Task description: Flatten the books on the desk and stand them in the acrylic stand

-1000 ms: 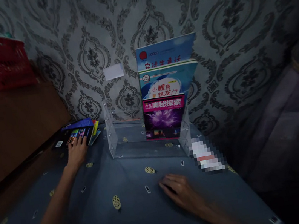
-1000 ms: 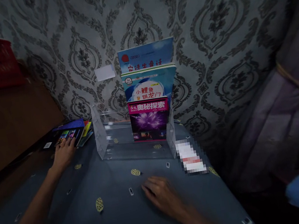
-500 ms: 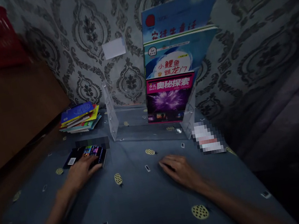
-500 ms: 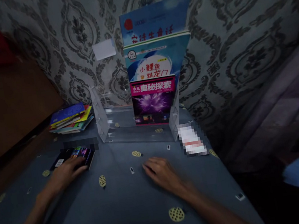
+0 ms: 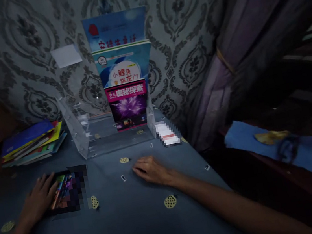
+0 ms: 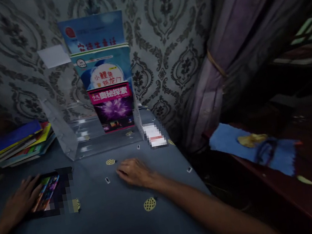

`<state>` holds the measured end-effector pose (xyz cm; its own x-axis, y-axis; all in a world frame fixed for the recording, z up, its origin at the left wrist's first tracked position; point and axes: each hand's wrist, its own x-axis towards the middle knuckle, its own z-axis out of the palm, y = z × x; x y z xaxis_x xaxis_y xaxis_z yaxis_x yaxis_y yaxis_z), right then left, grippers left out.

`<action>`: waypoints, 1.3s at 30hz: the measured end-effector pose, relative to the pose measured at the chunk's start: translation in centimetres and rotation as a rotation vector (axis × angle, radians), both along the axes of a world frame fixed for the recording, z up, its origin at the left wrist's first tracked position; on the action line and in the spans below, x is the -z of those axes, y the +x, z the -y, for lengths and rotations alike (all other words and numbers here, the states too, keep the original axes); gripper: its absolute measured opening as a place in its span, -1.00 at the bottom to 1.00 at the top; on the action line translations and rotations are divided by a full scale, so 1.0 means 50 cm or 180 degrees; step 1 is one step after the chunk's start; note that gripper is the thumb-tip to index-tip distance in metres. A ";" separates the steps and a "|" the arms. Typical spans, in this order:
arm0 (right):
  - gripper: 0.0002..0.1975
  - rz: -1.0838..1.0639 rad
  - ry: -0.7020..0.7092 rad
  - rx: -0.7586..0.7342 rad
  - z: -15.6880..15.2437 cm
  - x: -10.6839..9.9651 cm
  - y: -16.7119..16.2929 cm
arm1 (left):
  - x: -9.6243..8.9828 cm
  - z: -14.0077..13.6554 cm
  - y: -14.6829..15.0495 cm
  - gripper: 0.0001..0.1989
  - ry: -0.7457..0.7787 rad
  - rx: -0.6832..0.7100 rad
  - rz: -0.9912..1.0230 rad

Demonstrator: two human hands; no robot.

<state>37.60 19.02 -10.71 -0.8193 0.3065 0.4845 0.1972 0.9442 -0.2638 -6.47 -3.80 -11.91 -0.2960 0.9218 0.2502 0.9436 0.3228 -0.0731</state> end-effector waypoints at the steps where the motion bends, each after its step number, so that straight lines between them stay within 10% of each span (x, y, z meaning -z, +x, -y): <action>1: -0.82 0.0004 0.0015 0.0005 0.001 -0.004 0.001 | 0.008 0.004 0.014 -0.46 0.0038 0.0099 -0.0013; 19: -0.79 0.0066 0.0437 -0.0629 0.047 -0.069 0.007 | 0.012 -0.169 0.459 -0.52 0.0512 0.1171 0.0480; 29: -0.86 0.0063 0.0277 -0.0344 0.026 -0.064 0.035 | -0.043 -0.313 0.515 -0.50 0.0003 0.2666 0.1984; 39: -0.74 0.0367 -0.0116 0.0169 0.002 -0.030 0.046 | -0.053 -0.374 0.554 -0.62 0.0837 0.2357 0.1677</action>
<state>39.90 18.94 -9.22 -0.8510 0.3666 0.3759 0.2777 0.9218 -0.2704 21.23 14.88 -9.28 0.2078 0.8537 0.4776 0.8060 -0.4261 0.4109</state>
